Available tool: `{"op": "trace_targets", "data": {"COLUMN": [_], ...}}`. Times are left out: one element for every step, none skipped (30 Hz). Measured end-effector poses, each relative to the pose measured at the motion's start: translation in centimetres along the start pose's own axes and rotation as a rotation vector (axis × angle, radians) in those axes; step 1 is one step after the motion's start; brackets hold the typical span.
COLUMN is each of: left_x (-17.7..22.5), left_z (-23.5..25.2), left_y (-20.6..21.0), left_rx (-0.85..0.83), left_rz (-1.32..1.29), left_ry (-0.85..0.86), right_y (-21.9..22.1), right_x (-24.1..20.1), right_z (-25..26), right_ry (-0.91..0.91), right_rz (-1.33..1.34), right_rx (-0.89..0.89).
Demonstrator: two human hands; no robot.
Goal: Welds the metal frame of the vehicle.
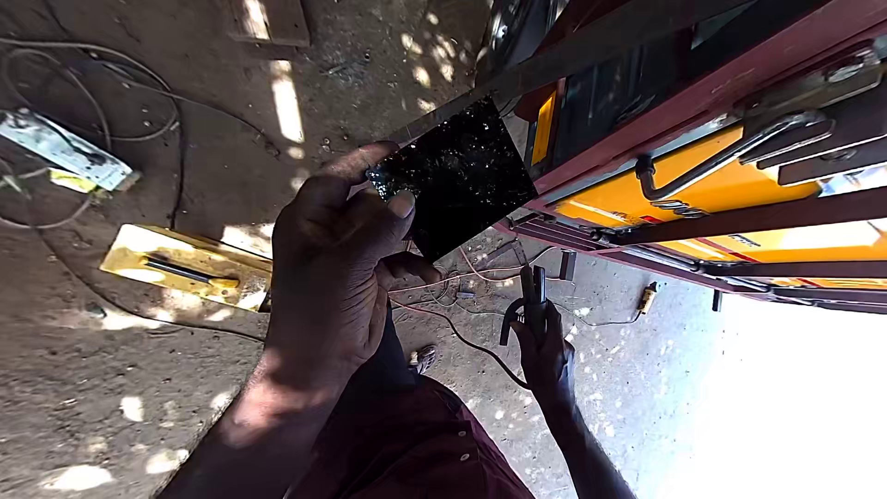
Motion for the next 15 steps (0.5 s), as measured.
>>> {"op": "trace_targets", "data": {"left_x": [0.1,0.2,0.3,0.3,0.2,0.0,-0.2,-0.3,-0.2,0.0,0.2,0.3,0.3,0.3,0.3], "left_z": [-0.3,-0.5,-0.5,-0.4,-0.2,0.1,0.2,0.2,0.2,0.1,0.0,-0.1,-0.2,-0.4,-0.4], "left_y": [0.0,0.1,0.1,0.0,-0.1,-0.4,-0.6,-0.7,-0.7,-0.8,-0.8,-0.9,-1.0,-1.1,-1.3], "left_rx": [0.008,0.017,0.028,0.039,0.047,0.052,0.056,0.065,0.078,0.097,0.119,0.132,0.139,0.145,0.153], "left_rz": [0.015,0.028,0.038,0.042,0.029,0.007,-0.007,-0.015,-0.018,-0.011,0.004,0.020,0.028,0.032,0.033], "left_ry": [-0.022,-0.035,-0.041,-0.036,-0.022,-0.001,0.013,0.018,0.012,-0.002,-0.019,-0.027,-0.031,-0.035,-0.041], "right_y": [0.0,0.0,-0.1,-0.1,-0.1,-0.2,-0.2,-0.2,-0.2,-0.2,-0.3,-0.3,-0.3,-0.4,-0.4], "right_x": [0.2,0.2,0.1,0.0,0.0,0.0,0.2,0.4,0.4,0.3,0.2,0.1,0.1,0.1,0.0], "right_z": [0.1,0.1,0.1,0.1,0.0,0.1,0.2,0.2,0.1,0.0,-0.1,-0.1,-0.2,-0.2,-0.2], "right_ry": [0.002,0.004,0.008,0.009,0.013,0.021,0.031,0.039,0.043,0.046,0.046,0.047,0.049,0.054,0.053], "right_rz": [-0.007,-0.008,-0.002,0.006,0.010,0.009,-0.002,-0.013,-0.015,-0.004,0.014,0.026,0.030,0.031,0.032], "right_rx": [-0.016,-0.018,-0.012,0.000,0.005,-0.002,-0.019,-0.029,-0.023,-0.007,0.003,0.004,-0.006,-0.020,-0.027]}}
Point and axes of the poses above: each hand's wrist, its own z-axis towards the middle knuckle, its own y-axis out of the palm, x = y × z, the point moved 1 cm from there along z, towards the middle knuckle, and after that the axes turned 6 degrees about z, right-handed, at the moved point
